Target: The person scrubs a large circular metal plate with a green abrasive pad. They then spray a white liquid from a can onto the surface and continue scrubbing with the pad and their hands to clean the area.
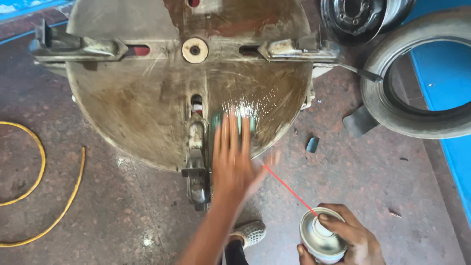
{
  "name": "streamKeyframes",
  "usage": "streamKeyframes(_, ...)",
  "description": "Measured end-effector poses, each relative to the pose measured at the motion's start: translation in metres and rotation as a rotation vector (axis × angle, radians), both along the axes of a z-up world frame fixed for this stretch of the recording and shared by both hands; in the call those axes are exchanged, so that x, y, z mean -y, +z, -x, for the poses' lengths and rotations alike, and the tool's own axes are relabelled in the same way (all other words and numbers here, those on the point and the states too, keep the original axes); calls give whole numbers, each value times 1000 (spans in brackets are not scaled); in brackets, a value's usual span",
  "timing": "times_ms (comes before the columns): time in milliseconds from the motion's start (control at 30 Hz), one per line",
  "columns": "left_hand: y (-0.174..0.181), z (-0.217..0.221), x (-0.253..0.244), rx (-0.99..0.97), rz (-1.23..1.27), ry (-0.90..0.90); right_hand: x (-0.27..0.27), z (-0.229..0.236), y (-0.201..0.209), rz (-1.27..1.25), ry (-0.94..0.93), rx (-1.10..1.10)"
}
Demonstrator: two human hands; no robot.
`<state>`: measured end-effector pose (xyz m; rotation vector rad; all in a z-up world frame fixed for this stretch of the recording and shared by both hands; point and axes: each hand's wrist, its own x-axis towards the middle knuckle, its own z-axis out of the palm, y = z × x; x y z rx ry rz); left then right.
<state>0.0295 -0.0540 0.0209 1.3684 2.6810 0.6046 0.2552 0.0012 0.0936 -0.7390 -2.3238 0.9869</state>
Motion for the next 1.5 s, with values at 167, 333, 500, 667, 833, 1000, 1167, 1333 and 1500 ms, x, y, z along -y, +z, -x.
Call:
streamKeyframes(167,6,-4,9,17,-41,-98,2,-8,4,-4,-5,52)
streamKeyframes(333,-3,-14,-31,17,105,-76,4,-16,6,10,-41,84)
streamKeyframes(500,-11,-17,-15,-44,123,-158,0,-26,3,70,-94,53)
streamKeyframes(667,-3,-25,-6,-64,96,-142,1,-20,-1,13,-115,36)
streamKeyframes(833,-11,-28,-29,-38,169,-259,4,-22,7,43,-119,72)
streamKeyframes(1000,2,-37,23,64,85,-170,8,-28,5,16,-81,73)
streamKeyframes(1167,-16,-39,-44,-36,-44,-189,14,-27,6,49,-97,22)
streamKeyframes(1333,3,-30,22,-88,34,-80,12,-24,9,62,-144,22)
streamKeyframes(1500,-25,-19,-89,-34,-139,-159,4,-26,8,-24,-111,40)
